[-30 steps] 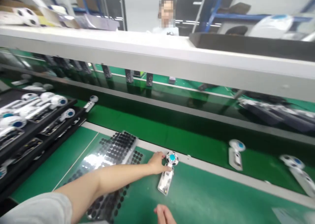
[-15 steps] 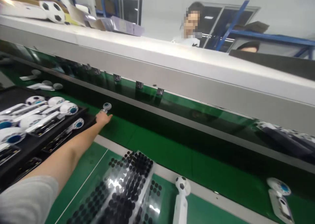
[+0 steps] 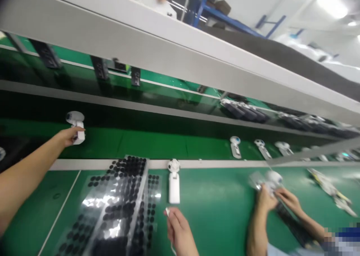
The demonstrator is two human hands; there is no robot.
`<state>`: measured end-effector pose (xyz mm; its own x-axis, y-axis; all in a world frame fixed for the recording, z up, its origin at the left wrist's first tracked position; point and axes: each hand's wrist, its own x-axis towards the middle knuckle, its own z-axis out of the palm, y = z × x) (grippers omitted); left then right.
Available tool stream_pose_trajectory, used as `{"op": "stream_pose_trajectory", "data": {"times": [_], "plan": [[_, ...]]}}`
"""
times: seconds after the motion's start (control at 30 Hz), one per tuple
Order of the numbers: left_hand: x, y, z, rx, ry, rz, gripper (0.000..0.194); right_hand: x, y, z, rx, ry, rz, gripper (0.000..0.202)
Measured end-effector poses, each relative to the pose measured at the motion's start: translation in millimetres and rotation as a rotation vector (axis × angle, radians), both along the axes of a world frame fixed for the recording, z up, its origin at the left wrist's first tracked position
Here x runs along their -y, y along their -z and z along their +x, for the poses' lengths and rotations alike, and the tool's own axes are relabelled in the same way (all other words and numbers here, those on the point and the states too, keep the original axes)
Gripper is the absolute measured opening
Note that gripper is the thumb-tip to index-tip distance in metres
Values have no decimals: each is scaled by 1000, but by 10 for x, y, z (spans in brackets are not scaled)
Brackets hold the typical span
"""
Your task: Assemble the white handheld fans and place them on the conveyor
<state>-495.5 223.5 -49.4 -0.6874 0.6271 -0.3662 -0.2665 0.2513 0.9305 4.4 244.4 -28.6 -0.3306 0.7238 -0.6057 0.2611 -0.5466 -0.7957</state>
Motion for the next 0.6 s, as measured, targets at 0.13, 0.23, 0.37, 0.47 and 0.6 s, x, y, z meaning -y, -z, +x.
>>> {"op": "stream_pose_trajectory", "data": {"times": [0.13,0.23,0.37,0.47,0.6], "plan": [[-10,-290,1167,118,41,-9,21,-100,-180,52,-85,-98,94,33],[74,-460,2186,271,163,88,33,-179,-342,99,-142,-169,147,29],[158,-564,3226,651,223,243,40,-175,-497,171,-207,-277,204,22],[235,-638,3631,724,206,175,36,-137,-555,224,-241,-324,239,18],[351,-738,3873,611,204,127,23,-95,-580,292,-286,-366,263,15]]}}
